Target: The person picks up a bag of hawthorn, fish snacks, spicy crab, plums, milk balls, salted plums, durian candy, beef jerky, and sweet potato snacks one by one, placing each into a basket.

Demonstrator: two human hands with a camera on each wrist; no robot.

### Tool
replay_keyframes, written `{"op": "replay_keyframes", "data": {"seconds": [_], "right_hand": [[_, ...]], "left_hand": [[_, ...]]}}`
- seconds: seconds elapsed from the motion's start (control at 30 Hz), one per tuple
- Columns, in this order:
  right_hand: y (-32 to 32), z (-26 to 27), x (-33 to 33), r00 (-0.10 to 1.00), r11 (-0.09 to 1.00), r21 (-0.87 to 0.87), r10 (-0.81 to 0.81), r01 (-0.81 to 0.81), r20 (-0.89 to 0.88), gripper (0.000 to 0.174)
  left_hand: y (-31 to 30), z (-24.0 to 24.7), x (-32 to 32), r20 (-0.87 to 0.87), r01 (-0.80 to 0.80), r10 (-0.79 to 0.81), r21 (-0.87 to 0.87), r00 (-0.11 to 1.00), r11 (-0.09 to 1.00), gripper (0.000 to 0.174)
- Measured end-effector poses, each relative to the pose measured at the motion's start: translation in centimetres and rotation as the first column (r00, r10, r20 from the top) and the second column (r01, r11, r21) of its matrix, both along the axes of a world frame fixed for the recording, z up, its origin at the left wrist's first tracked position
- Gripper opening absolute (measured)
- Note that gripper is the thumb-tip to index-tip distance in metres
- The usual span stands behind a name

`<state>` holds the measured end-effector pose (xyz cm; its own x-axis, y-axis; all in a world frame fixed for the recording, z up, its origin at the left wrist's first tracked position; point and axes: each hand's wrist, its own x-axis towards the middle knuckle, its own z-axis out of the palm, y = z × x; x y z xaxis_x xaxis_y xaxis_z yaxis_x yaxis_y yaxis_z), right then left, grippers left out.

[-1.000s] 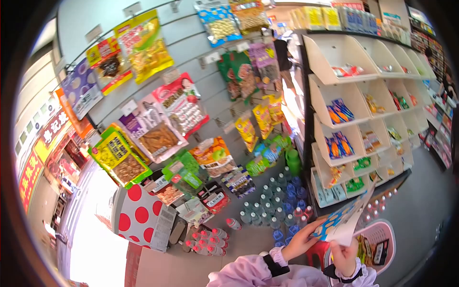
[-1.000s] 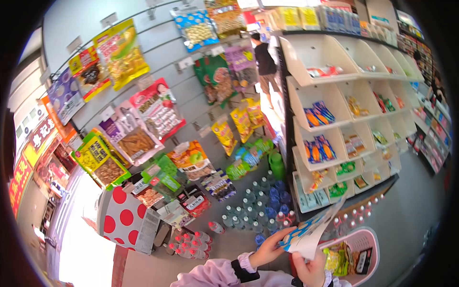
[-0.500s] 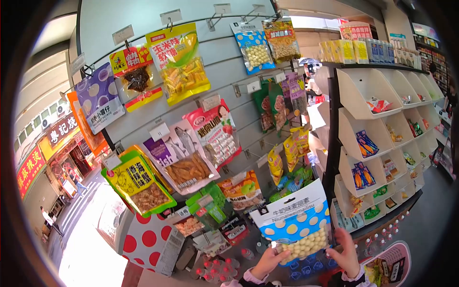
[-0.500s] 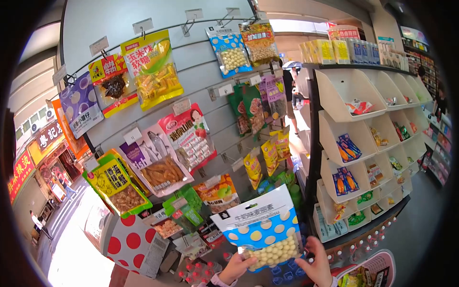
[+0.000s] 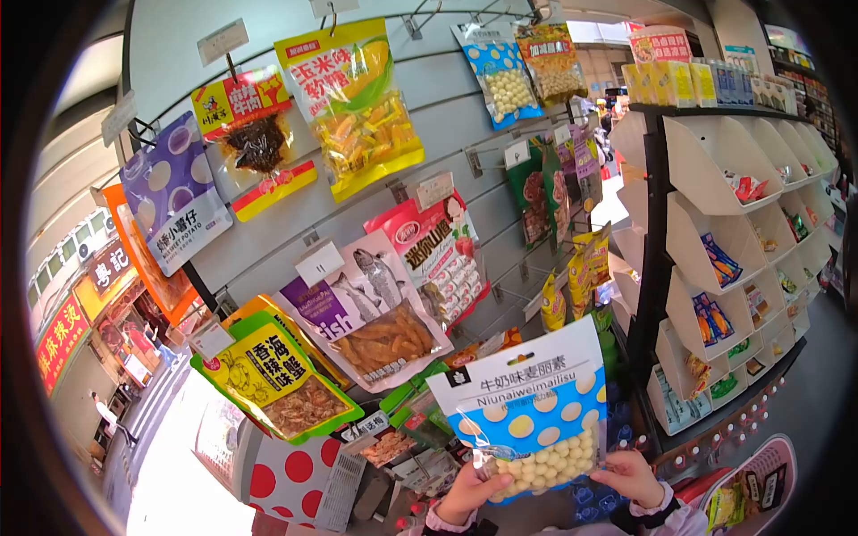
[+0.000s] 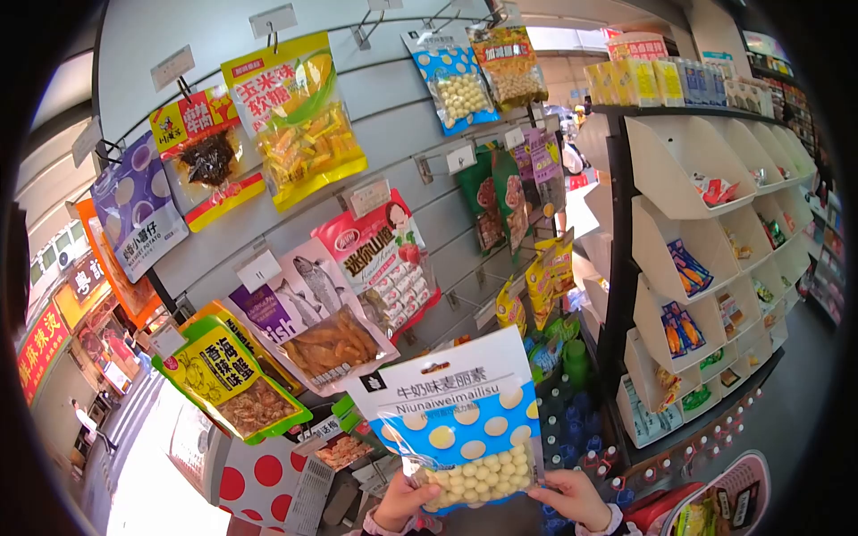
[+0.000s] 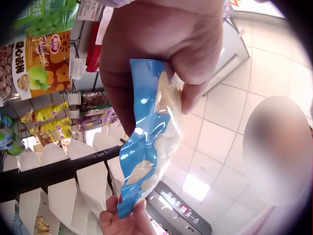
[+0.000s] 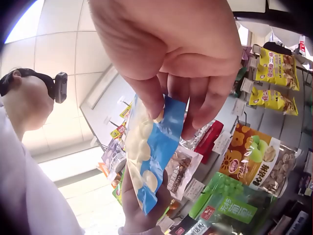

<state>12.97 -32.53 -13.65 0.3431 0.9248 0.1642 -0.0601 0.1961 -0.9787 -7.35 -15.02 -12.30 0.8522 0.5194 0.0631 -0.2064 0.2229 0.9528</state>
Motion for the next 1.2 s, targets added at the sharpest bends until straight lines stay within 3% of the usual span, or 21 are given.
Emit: {"op": "replay_keyframes", "data": {"seconds": [0.07,0.1,0.23,0.4,0.47,0.57,0.7,0.77,0.83,0.93,0.97,1.0,1.1,1.13,1.2], "right_hand": [[0.3,0.2,0.2,1.000,1.000,-0.019,0.024,-0.024,0.017,0.016],[0.4,0.2,0.5,0.999,0.999,-0.028,0.037,-0.036,0.026,0.017],[0.1,-0.2,1.7,0.996,0.997,-0.029,0.066,-0.065,0.057,0.020],[-2.6,-1.5,4.2,0.993,0.992,-0.038,0.120,-0.121,-0.015,0.019],[-4.0,-1.4,5.4,0.993,0.992,-0.038,0.121,-0.121,0.004,0.018],[-6.4,-1.4,6.6,0.990,0.997,-0.018,0.077,-0.080,-0.118,0.017],[-9.0,-1.9,9.2,1.000,1.000,-0.008,0.019,-0.019,0.014,0.013],[-10.2,-0.4,9.6,0.994,0.991,-0.132,-0.042,0.029,-0.101,0.011],[-10.7,-0.4,10.3,0.995,0.994,-0.104,-0.040,0.031,-0.095,0.011],[-11.0,-0.2,11.2,0.999,0.999,-0.041,0.007,-0.008,-0.032,0.011],[-10.8,0.5,10.8,0.996,1.000,0.018,-0.021,0.023,-0.085,0.010],[-11.0,1.3,10.8,0.998,1.000,-0.020,-0.024,0.023,-0.058,0.011],[-10.3,2.1,11.5,0.994,0.999,-0.010,0.033,-0.034,-0.104,0.014],[-9.9,2.2,11.7,0.988,0.998,0.013,0.062,-0.061,-0.139,0.017],[-9.0,2.4,12.1,0.995,0.997,0.049,0.062,-0.059,-0.077,0.019]], "left_hand": [[-0.3,0.9,-0.2,0.018,-0.031,0.031,0.009,0.999,0.999,0.053],[-0.5,1.1,0.0,0.095,-0.049,0.044,0.054,0.995,0.997,0.045],[-1.4,1.0,1.0,0.131,-0.113,0.100,0.098,0.986,0.989,0.052],[-5.1,0.2,3.2,0.103,-0.230,0.222,0.075,0.970,0.970,0.052],[-6.8,-0.3,4.3,0.104,-0.240,0.234,0.053,0.967,0.969,0.052],[-8.8,-1.1,6.2,0.100,-0.240,0.241,-0.022,0.965,0.971,0.051],[-11.9,-1.6,7.8,0.075,-0.187,0.191,-0.054,0.979,0.981,0.054],[-13.8,0.2,8.5,0.128,-0.101,0.094,0.043,0.987,0.994,0.060],[-15.0,0.5,8.8,0.087,-0.080,0.070,0.120,0.994,0.990,0.068],[-15.8,1.0,9.2,0.035,-0.123,0.119,0.130,0.992,0.984,0.068],[-15.7,0.8,9.1,0.031,-0.122,0.118,0.145,0.992,0.982,0.067],[-15.4,0.9,9.2,0.025,-0.119,0.116,0.158,0.993,0.980,0.066],[-15.0,1.7,9.2,0.070,-0.168,0.154,0.301,0.986,0.939,0.077],[-14.9,2.0,9.6,0.071,-0.278,0.273,0.401,0.960,0.873,0.073],[-13.5,2.4,9.6,0.050,-0.162,0.155,0.331,0.987,0.930,0.067]]}}
